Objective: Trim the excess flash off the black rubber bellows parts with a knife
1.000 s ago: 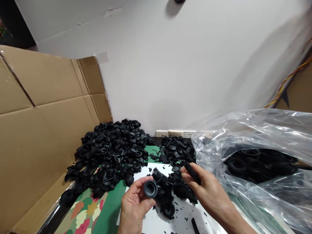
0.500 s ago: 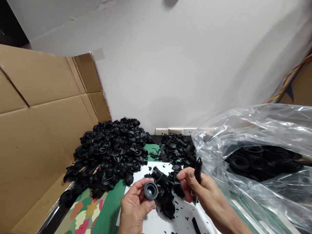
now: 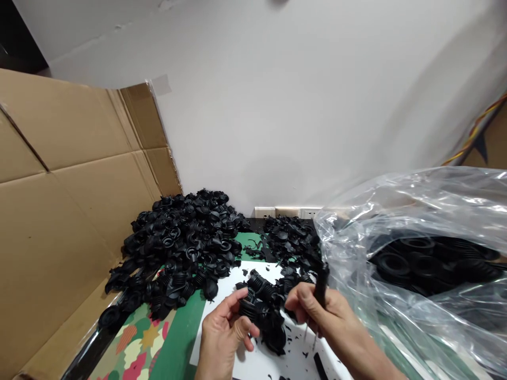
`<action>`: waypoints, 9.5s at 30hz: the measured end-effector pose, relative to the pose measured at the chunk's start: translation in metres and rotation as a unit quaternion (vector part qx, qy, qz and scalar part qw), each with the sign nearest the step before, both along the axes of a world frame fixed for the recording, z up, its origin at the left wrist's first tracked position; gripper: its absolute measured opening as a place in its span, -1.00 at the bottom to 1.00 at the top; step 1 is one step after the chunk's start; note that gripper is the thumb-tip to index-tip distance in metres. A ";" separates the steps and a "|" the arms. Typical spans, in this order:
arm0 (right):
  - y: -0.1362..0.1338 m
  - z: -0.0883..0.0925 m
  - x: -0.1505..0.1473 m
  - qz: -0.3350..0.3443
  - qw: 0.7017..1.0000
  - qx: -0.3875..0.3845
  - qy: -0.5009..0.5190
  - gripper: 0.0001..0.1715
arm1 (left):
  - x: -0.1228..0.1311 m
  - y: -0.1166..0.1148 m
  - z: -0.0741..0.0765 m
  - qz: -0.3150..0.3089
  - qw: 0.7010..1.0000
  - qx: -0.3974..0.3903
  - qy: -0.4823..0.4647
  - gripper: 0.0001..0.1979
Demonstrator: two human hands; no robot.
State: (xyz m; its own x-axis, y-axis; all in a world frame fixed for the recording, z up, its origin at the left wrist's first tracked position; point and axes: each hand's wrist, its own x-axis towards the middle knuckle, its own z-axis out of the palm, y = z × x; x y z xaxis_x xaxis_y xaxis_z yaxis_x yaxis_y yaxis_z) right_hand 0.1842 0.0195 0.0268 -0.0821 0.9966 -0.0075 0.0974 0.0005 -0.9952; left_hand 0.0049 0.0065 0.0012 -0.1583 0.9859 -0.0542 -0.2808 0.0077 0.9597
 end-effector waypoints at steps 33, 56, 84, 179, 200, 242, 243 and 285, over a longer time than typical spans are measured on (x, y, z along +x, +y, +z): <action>-0.012 -0.007 -0.024 0.101 0.994 -0.044 0.018 -0.72 | 0.002 -0.008 0.000 -0.066 0.989 0.039 0.130 -0.57; -0.009 -0.012 -0.026 0.077 0.971 -0.171 0.147 -0.62 | 0.008 -0.007 -0.003 -0.007 0.999 0.002 0.046 -0.80; -0.013 -0.005 -0.006 0.030 0.986 0.010 0.163 -0.70 | 0.007 -0.010 0.001 0.026 0.991 -0.003 0.133 -0.86; -0.013 -0.020 -0.033 0.066 0.971 -0.097 0.206 -0.56 | 0.002 -0.012 0.007 -0.014 0.999 -0.026 0.037 -0.64; -0.009 -0.023 -0.035 0.106 0.934 -0.161 0.301 -0.57 | 0.008 -0.013 0.007 -0.032 0.989 0.108 0.097 -0.78; -0.021 -0.007 -0.023 -0.021 0.981 0.042 0.189 -0.75 | 0.003 -0.015 0.016 -0.033 0.987 0.012 0.160 -0.90; -0.021 -0.008 -0.024 -0.017 0.980 0.043 0.192 -0.75 | 0.003 -0.015 0.016 -0.035 0.986 0.016 0.160 -0.89; -0.019 -0.023 -0.023 0.034 0.980 0.161 0.113 -0.87 | 0.003 -0.017 0.008 -0.043 0.986 0.007 0.163 -0.82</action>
State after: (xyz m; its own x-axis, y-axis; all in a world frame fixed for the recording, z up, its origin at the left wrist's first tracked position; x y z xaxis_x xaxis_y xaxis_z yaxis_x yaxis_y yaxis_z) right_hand 0.1616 0.0010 0.0033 -0.1121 0.9365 0.3323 -0.1376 0.3165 -0.9386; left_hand 0.0078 -0.0108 0.0093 -0.0817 0.9967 -0.0012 0.0444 0.0048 0.9990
